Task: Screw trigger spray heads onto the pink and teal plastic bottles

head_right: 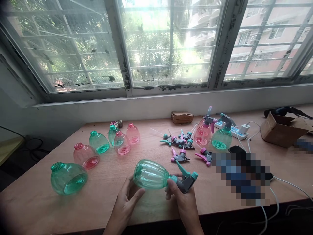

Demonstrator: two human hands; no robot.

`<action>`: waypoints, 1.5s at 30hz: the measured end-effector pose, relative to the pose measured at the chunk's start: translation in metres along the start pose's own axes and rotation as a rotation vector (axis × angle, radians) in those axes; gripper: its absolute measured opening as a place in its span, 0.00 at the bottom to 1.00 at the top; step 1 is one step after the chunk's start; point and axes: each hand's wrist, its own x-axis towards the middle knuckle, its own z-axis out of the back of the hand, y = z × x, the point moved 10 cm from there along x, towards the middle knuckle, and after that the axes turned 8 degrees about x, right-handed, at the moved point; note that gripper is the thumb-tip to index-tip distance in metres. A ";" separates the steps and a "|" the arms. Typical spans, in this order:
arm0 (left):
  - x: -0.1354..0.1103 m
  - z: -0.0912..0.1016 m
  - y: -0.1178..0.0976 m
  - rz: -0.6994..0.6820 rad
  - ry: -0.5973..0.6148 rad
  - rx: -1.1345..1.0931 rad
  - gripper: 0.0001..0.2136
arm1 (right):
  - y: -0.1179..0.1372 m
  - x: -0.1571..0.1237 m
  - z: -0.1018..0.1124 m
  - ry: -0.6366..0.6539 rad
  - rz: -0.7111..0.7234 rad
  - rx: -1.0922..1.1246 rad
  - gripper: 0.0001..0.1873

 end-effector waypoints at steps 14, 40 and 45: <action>-0.003 -0.004 0.000 0.014 0.034 -0.140 0.18 | -0.006 -0.001 -0.003 0.087 -0.047 -0.024 0.19; 0.001 0.004 0.004 -0.031 -0.040 -0.123 0.23 | 0.001 -0.002 -0.005 0.057 -0.035 -0.047 0.19; 0.000 0.008 0.006 0.063 -0.080 -0.243 0.21 | 0.002 -0.007 -0.011 0.073 -0.065 -0.082 0.22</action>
